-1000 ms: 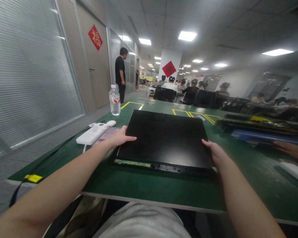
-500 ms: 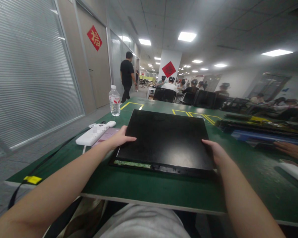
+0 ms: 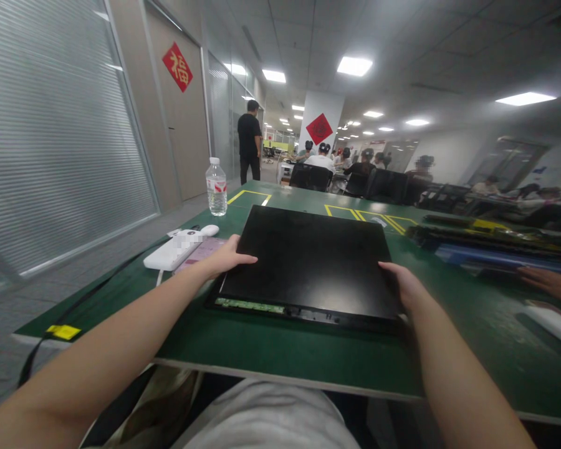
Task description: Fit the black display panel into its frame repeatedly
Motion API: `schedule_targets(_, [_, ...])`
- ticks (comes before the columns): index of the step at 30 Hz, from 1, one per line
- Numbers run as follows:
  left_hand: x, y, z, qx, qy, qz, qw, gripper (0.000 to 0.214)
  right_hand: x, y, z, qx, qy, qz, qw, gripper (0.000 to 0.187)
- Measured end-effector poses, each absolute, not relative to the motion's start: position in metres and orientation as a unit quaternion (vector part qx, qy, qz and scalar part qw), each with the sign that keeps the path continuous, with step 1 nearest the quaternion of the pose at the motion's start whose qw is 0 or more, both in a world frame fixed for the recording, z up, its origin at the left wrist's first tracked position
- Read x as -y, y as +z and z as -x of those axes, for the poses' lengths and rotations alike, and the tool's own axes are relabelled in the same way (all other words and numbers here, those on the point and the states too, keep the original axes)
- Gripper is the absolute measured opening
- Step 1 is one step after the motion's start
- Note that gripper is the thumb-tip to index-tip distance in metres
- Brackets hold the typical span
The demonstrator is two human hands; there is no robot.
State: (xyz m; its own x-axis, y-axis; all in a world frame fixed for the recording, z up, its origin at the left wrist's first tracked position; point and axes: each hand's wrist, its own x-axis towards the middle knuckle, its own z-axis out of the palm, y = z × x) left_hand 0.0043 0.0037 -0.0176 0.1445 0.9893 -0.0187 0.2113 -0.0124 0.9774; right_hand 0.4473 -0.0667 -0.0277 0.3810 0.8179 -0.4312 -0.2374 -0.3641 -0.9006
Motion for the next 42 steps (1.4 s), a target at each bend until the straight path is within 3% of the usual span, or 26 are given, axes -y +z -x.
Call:
schedule_targets(20, [0.0, -0.013, -0.004, -0.535, 0.389, -0.59, 0.463, 0.063, 0.069, -0.026, -0.446, 0.222, 0.529, 0.651, 0.497, 0.03])
schedule_targets(26, [-0.005, -0.022, -0.002, -0.526, 0.394, -0.598, 0.459, 0.072, 0.07, -0.027, -0.443, 0.278, 0.515, 0.612, 0.531, 0.038])
schedule_targets(42, [-0.013, -0.028, 0.004, -0.526, 0.378, -0.631, 0.428, 0.074, 0.066, -0.033, -0.447, 0.298, 0.479, 0.633, 0.53, 0.028])
